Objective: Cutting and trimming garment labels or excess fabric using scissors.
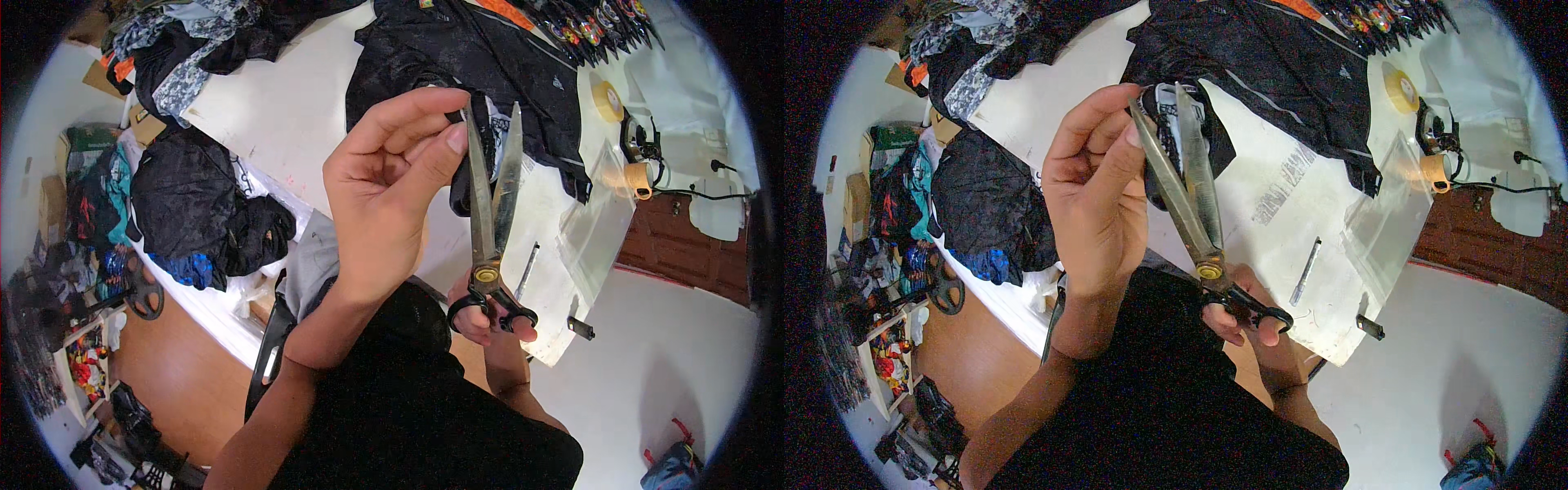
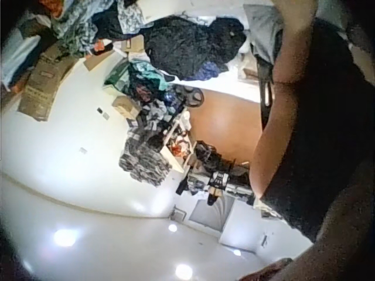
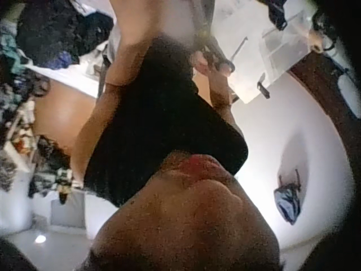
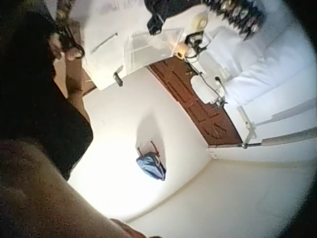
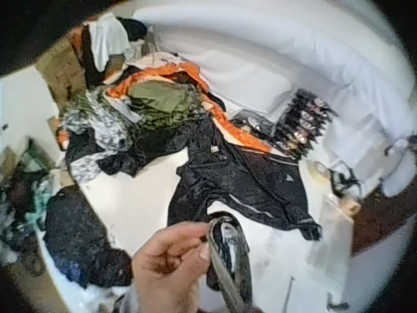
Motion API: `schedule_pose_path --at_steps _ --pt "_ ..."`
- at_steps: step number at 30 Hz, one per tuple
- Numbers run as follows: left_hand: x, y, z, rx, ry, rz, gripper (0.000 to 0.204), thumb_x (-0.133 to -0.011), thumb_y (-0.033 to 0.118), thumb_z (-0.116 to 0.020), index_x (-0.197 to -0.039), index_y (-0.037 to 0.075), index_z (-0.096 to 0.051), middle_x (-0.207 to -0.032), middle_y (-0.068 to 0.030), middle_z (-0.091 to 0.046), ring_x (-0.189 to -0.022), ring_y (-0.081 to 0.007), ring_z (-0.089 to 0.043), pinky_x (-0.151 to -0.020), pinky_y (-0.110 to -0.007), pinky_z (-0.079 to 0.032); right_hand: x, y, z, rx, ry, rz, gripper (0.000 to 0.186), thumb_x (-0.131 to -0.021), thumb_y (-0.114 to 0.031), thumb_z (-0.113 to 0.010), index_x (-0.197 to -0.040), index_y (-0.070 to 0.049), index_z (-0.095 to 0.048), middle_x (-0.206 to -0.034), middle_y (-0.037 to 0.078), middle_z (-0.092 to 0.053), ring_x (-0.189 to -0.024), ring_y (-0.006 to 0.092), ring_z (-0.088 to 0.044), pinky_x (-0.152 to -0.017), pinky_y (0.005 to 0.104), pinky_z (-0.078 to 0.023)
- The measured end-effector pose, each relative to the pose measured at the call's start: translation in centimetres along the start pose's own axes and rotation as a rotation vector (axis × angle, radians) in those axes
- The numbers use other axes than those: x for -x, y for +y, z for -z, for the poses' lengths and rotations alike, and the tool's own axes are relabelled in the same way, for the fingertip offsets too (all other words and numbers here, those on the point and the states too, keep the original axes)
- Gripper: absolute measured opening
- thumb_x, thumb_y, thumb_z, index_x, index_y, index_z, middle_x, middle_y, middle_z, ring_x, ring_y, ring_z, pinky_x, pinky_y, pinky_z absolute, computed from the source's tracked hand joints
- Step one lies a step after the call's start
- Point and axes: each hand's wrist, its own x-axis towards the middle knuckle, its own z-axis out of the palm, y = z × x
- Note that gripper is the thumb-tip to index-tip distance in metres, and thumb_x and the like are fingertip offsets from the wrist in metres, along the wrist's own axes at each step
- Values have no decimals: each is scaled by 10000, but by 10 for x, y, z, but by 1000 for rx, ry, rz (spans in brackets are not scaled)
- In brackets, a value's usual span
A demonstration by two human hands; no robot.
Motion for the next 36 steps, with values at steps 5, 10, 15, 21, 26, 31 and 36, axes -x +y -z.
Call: schedule_pose_path --at_steps 5,10,15,21,26,31,36 --pt "1 -1 -1 43 0 5 253 -821 -59 -596 -1072 -33 -575 -960 -88 -639 -836 -85 -601 -701 -174 -473 6 6 -2 91 -32 149 730 -518 -477 -825 -842 63 -455 -522 -8 -400 -341 81 -423 -281 189 -327" --pt "1 -2 0 52 -20 -20 251 -819 -58 -598 -1067 -34 -575 -959 -96 -640 -837 -94 -605 -702 -187 -490 5 3 -5 88 15 151 710 -526 -442 -835 -861 57 -456 -516 -25 -392 -333 63 -398 -273 181 -315" --pt "2 0 -1 87 -22 -12 250 -819 -58 -596 -1067 -35 -574 -950 -100 -643 -826 -99 -612 -687 -201 -508 2 -1 -10 181 42 134 599 -568 -414 -836 -756 29 -480 -493 -23 -406 -335 51 -401 -276 172 -317" --pt "1 -2 0 98 -42 -15 245 -821 -54 -595 -1065 -38 -572 -942 -106 -645 -807 -106 -620 -680 -216 -524 0 -6 -12 215 26 145 525 -597 -400 -831 -527 -36 -460 -464 -6 -445 -321 45 -412 -282 157 -316" --pt "1 1 1 69 -44 -29 250 -817 -66 -592 -1065 -47 -567 -941 -112 -645 -799 -108 -620 -656 -216 -526 0 -6 -14 224 47 131 526 -594 -404 -832 -542 -33 -462 -465 -16 -447 -319 49 -405 -285 166 -296" --pt "0 -2 3 57 -37 -37 252 -816 -74 -590 -1066 -48 -566 -949 -108 -642 -812 -104 -614 -672 -208 -518 4 -6 -5 129 -24 206 432 -603 -164 -851 -596 5 -453 -453 15 -449 -321 115 -465 -305 200 -433" --pt "-1 -4 5 40 -40 -62 255 -812 -77 -596 -1064 -44 -568 -965 -102 -638 -837 -95 -605 -699 -193 -498 1 -15 4 163 -250 253 406 -622 -95 -830 -620 -2 -435 -478 38 -470 -348 129 -493 -322 221 -474"
